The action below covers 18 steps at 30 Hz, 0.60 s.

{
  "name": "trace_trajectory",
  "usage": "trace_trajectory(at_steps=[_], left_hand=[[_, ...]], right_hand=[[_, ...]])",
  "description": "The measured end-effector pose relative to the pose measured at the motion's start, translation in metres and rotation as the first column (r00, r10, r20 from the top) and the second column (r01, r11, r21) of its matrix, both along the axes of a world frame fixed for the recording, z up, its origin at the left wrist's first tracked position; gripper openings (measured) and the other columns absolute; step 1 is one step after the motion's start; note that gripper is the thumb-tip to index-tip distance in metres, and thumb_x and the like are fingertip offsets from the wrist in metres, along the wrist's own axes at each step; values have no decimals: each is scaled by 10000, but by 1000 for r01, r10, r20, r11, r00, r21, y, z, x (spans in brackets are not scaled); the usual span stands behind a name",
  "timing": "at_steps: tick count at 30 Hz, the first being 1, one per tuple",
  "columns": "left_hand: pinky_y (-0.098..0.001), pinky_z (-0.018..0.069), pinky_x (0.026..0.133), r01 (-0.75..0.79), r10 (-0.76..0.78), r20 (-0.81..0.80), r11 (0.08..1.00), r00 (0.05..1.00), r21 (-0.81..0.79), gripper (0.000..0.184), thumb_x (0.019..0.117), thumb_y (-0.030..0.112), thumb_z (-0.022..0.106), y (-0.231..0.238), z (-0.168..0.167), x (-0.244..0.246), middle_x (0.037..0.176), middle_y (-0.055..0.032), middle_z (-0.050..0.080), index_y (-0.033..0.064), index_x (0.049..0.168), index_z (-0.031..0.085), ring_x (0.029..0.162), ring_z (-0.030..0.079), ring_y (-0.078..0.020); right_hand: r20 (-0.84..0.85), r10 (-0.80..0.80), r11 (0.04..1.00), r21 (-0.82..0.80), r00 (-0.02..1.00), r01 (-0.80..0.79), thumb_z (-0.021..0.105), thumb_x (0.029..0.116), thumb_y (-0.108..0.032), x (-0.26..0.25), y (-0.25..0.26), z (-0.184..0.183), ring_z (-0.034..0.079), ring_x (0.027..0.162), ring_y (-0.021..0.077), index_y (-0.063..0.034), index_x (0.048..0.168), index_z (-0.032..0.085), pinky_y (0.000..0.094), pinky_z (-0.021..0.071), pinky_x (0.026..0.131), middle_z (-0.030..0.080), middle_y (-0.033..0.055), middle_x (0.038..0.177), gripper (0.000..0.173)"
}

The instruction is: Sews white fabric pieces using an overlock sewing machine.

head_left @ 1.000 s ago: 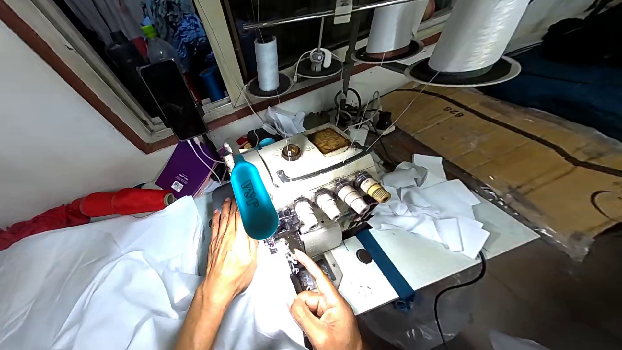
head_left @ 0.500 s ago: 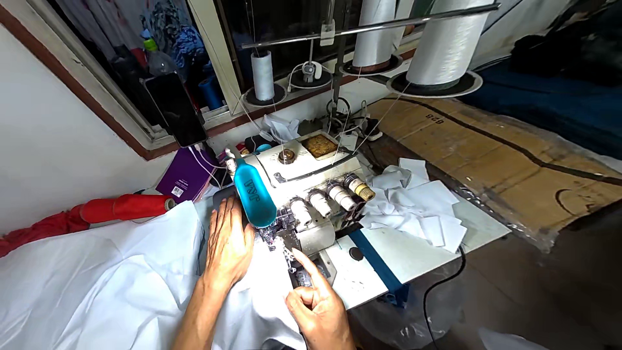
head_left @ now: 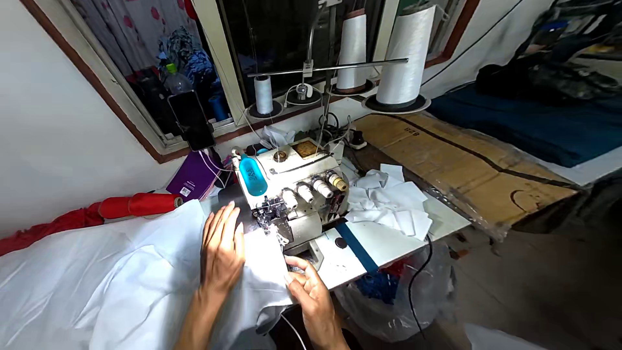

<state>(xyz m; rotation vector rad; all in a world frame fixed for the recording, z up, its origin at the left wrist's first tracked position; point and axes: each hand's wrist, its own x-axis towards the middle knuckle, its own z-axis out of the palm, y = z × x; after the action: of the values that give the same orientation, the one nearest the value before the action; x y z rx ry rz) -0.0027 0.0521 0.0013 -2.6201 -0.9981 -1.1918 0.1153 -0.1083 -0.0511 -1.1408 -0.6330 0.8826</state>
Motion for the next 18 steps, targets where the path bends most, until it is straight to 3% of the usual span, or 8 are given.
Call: trace_trajectory(at_steps=[3,6,9,12,15,18], left_hand=[[-498,527,1022,54,-52,27,996,998,-76,289,933,212,599,-71,-6,-22,1148,-142,746,14,1063,765,1150,684,-313],[-482,520,1021,159,-165,-31,976,986,-147,263,879,200,664,-114,-27,-27,1152,-110,724,94,1097,767,1147,661,-291],[-419,513,1028,183,-189,-74,980,979,-72,256,915,238,630,-119,-41,-23,1127,-75,717,142,1112,761,1120,657,-241],[-383,517,1012,200,-198,-69,980,978,18,196,969,225,614,-114,-47,-20,1067,-64,723,143,1065,764,1068,666,-213],[-363,518,995,215,-211,-47,972,976,95,167,979,197,612,-109,-49,-21,997,-42,729,147,1015,768,1014,673,-190],[-350,519,995,221,-220,-27,966,975,137,146,971,172,621,-112,-45,-25,958,-28,726,146,987,764,992,675,-173]], right_hand=[[13,137,991,8,990,-137,580,879,5,-3,-18,-17,729,939,103,67,1307,561,298,607,848,757,65,1047,433],[156,115,992,-71,981,-105,695,834,-9,-11,-24,-26,736,941,75,9,1202,687,281,618,869,770,39,1032,368],[237,60,995,-96,970,-38,705,866,-40,-14,-26,-21,723,825,35,-30,1069,751,243,610,792,768,8,901,209],[287,40,996,-93,957,-14,641,912,-81,-15,-31,-21,627,668,1,-34,984,743,199,538,649,688,-23,748,134],[256,43,997,-79,966,-24,609,957,-136,-14,-34,-19,537,573,-19,-59,978,738,179,468,559,606,-67,659,152],[141,76,994,-87,987,-65,621,979,-142,-12,-37,-15,570,577,-4,-58,1039,736,189,502,568,645,-66,681,154]])
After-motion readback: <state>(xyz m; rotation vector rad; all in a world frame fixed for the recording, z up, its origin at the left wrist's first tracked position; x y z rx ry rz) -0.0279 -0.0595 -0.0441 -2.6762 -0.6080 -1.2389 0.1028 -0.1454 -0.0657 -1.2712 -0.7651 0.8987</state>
